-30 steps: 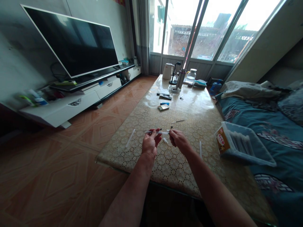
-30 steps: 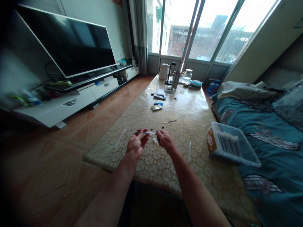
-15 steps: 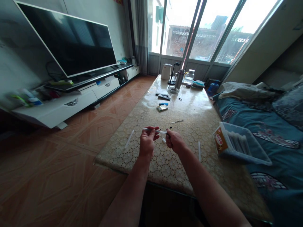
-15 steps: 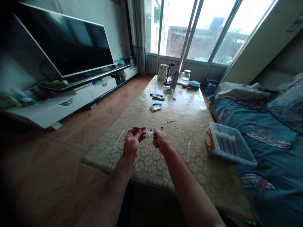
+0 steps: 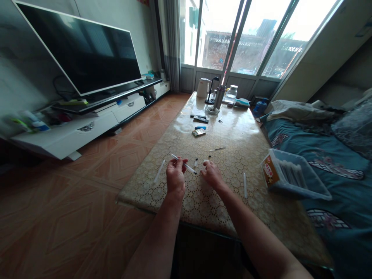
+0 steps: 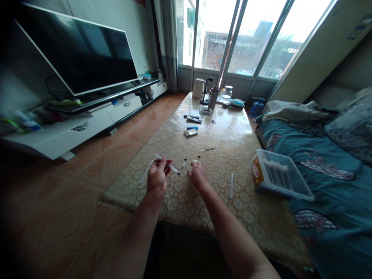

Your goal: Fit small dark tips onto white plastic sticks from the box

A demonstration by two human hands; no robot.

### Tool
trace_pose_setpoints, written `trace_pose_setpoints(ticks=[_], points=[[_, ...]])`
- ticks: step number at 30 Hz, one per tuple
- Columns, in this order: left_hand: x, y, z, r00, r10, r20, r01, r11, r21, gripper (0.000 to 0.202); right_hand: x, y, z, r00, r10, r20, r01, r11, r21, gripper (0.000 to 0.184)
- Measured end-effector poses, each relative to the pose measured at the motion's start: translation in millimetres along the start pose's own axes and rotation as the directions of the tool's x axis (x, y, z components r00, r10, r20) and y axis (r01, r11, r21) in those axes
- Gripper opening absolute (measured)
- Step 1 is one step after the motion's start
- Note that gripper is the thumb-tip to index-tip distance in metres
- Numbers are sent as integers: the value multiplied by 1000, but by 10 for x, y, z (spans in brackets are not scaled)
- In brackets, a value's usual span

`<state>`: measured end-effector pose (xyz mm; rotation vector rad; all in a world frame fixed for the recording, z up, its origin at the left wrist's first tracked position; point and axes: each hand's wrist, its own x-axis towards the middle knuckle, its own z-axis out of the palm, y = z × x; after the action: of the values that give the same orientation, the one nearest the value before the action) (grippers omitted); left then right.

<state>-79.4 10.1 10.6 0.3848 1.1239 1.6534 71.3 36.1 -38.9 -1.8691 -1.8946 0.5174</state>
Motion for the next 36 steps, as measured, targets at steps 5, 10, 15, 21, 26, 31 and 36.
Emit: trace_pose_setpoints(ticks=[5, 10, 15, 21, 26, 31, 36], points=[[-77, -107, -36, 969, -248, -2, 248, 967, -57, 18, 16, 63, 67, 993, -3, 114, -15, 988, 156, 18], [-235, -205, -12, 853, -438, 283, 406, 899, 167, 20, 30, 50, -245, 987, 67, 144, -141, 786, 602, 16], [-332, -211, 36, 738, -473, 481, 367, 880, 302, 27, 52, -80, -623, 993, 52, 110, -122, 364, 923, 35], [-394, -205, 101, 708, -451, 543, 283, 886, 368, 35, 26, -141, -810, 990, -74, 118, -66, 498, 865, 27], [-395, -226, 103, 694, -434, 574, 241, 892, 382, 37, -11, -106, -864, 993, -64, 100, -55, 495, 867, 26], [-404, -229, 95, 684, -438, 584, 244, 891, 382, 36, -42, -122, -893, 996, -40, 77, -46, 496, 867, 27], [-429, -206, 96, 690, -430, 582, 212, 889, 405, 36, -99, -182, -915, 982, -78, 172, -98, 570, 816, 26]])
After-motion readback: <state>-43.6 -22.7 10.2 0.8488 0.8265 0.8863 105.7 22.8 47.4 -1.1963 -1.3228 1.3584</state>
